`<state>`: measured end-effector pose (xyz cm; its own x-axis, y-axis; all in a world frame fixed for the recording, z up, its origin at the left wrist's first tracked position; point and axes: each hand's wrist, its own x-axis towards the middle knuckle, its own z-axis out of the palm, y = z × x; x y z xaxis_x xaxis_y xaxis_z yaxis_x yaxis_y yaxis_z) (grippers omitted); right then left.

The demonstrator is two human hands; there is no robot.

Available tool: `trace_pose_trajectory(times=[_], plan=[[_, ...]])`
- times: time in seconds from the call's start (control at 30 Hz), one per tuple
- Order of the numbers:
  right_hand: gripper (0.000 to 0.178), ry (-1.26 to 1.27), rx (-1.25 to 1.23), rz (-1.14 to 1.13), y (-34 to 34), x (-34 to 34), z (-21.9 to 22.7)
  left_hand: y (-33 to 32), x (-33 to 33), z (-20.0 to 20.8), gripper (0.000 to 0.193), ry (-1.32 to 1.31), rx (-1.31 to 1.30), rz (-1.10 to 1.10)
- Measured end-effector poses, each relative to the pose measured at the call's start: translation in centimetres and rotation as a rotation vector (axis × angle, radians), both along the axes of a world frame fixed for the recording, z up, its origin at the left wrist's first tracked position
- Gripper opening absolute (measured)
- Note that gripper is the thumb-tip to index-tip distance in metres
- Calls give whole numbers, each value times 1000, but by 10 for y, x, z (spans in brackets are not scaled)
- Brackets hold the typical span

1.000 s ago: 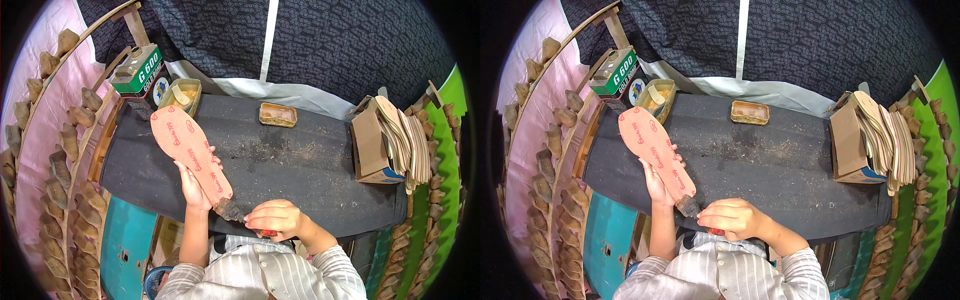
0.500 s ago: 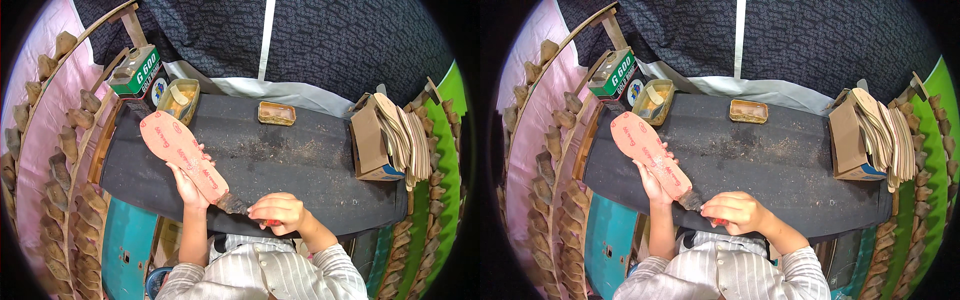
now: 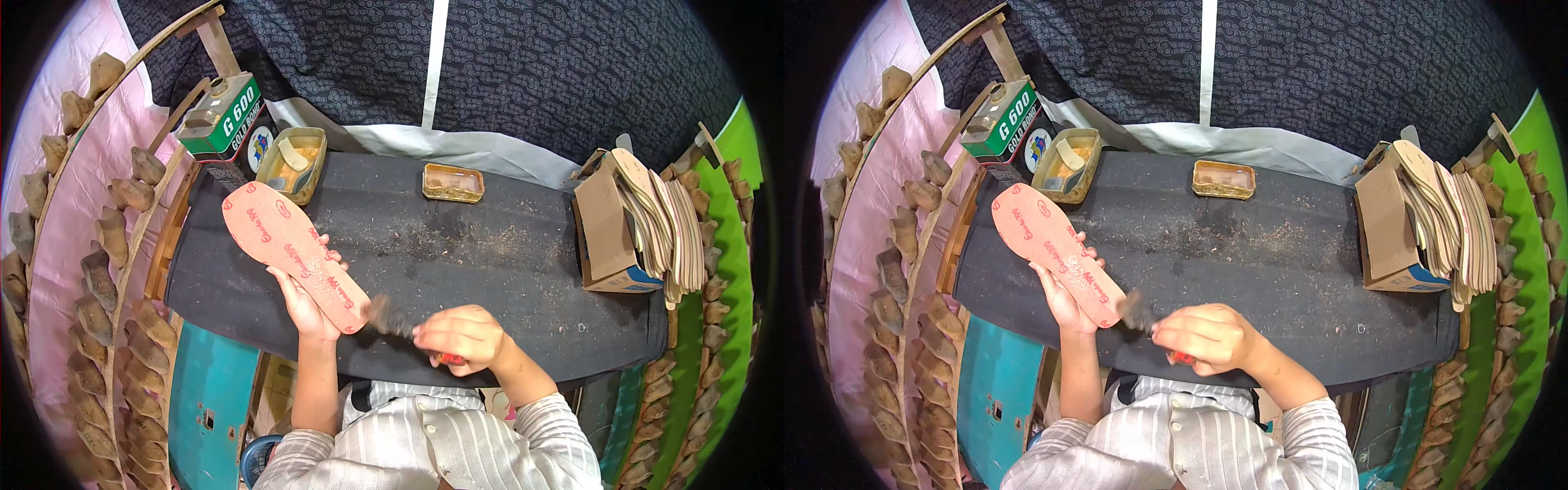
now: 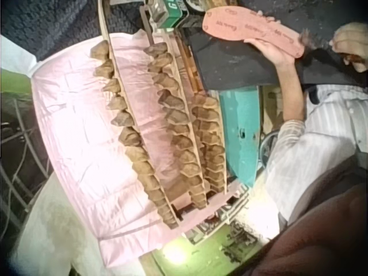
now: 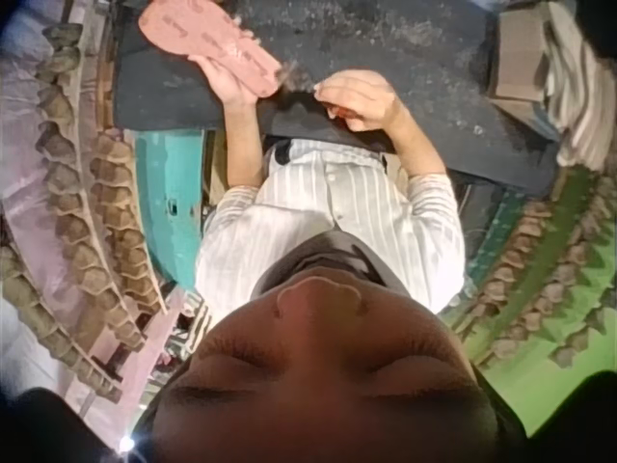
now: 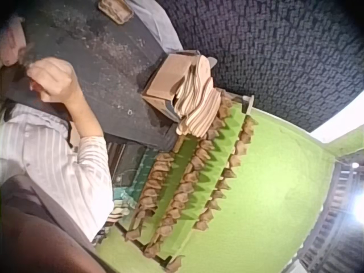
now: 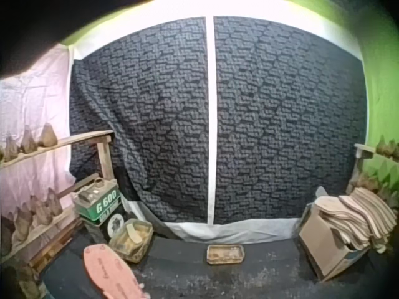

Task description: The person takes shoe soles from a box, applies adhesive onto them using a brush, and places the glued soles into a basket.

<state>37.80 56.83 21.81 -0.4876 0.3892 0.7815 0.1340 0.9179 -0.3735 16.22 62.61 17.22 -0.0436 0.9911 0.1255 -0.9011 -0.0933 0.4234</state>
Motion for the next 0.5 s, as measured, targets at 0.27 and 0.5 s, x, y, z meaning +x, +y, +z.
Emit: trace_pose_trajectory(times=[0.27, 0.5], plan=[[25, 114, 69, -105, -2, -12, 10, -3, 4, 2, 64, 38, -30, -16], [20, 75, 16, -23, 4, -22, -8, -2, 2, -7, 63, 4, -11, -21]])
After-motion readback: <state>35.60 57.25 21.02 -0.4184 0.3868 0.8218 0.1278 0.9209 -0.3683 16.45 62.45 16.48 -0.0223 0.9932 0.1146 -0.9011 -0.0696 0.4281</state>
